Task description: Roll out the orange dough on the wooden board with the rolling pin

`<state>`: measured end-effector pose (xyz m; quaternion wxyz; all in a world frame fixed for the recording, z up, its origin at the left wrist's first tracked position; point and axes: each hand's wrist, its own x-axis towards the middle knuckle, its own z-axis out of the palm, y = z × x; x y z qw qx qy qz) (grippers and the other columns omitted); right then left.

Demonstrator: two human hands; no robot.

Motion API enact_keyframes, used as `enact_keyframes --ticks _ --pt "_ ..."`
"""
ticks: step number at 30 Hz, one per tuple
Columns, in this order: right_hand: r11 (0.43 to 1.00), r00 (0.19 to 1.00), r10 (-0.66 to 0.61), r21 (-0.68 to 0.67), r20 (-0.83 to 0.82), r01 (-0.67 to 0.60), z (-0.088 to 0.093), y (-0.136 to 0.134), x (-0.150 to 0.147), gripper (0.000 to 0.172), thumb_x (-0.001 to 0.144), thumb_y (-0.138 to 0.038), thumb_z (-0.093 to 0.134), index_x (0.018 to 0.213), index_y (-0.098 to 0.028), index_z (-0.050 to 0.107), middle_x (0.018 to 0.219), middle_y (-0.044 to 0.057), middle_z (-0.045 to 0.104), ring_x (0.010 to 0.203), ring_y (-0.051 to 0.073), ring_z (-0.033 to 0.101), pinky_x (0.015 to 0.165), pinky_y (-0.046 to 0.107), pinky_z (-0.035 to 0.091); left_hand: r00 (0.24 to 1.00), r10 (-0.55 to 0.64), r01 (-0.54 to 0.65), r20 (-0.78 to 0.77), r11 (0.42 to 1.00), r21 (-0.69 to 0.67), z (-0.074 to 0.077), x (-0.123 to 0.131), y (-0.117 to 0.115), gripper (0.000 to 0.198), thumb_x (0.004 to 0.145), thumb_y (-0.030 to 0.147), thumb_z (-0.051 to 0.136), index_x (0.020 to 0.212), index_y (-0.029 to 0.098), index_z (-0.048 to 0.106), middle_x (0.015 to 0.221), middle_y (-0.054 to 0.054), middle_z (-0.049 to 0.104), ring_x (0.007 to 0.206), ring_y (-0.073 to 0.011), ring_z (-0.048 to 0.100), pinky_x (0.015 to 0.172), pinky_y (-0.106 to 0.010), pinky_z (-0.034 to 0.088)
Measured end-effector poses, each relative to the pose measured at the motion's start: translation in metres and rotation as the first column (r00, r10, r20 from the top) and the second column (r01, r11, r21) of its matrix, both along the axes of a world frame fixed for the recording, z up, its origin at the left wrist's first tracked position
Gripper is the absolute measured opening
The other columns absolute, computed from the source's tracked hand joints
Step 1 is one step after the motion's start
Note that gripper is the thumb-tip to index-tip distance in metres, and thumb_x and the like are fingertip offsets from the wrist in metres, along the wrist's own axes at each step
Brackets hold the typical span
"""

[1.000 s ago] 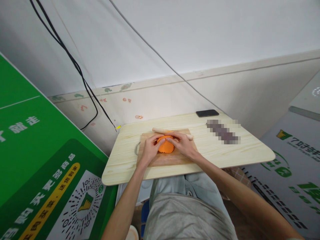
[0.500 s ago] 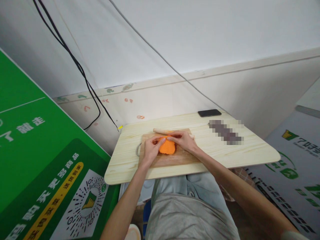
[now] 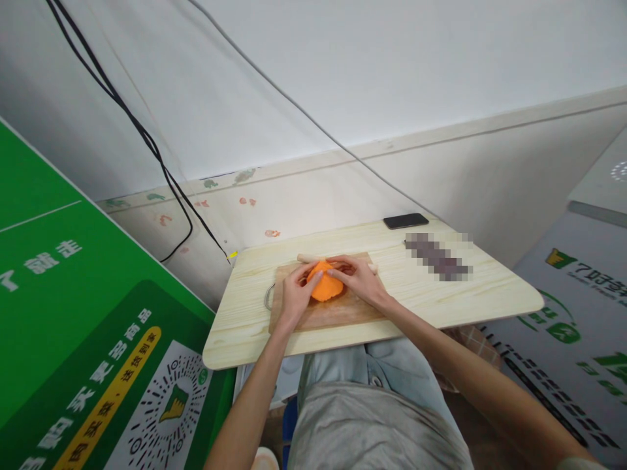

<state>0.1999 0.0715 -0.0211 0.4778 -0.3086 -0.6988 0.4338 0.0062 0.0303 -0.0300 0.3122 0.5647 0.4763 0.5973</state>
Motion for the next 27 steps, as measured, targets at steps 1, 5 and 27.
enact_keyframes --ticks 1,5,27 --pt "1.000 1.000 0.002 0.004 0.001 -0.002 -0.0006 -0.0008 0.0004 0.036 0.095 -0.047 0.079 0.125 -0.025 0.080 0.116 0.009 0.083 0.107 0.026 0.079 0.099 0.045 0.064 1.000 0.000 0.000 0.002 1.000 -0.002 -0.0007 0.0000 0.0006 0.046 0.084 0.050 0.086 0.115 0.017 0.081 0.121 -0.014 0.081 0.110 -0.0286 0.076 0.100 -0.041 0.060" --pt "0.998 0.999 -0.013 0.057 0.035 0.011 -0.0006 -0.0037 0.0013 0.035 0.097 -0.047 0.077 0.126 -0.028 0.081 0.132 0.010 0.079 0.123 0.030 0.074 0.112 0.053 0.058 0.998 -0.040 0.040 0.038 0.999 -0.010 -0.0011 -0.0001 0.0012 0.049 0.082 0.052 0.087 0.115 0.016 0.081 0.119 -0.014 0.082 0.108 -0.0286 0.078 0.098 -0.042 0.062" --pt "0.988 0.995 -0.034 0.153 0.098 0.018 -0.0072 -0.0006 -0.0041 0.031 0.099 -0.050 0.072 0.118 -0.030 0.084 0.114 0.007 0.084 0.102 0.028 0.077 0.096 0.046 0.061 0.998 -0.031 0.033 0.052 0.999 -0.028 -0.0007 -0.0026 -0.0018 0.045 0.077 0.054 0.090 0.103 0.018 0.085 0.106 -0.012 0.084 0.097 -0.0284 0.079 0.091 -0.043 0.065"
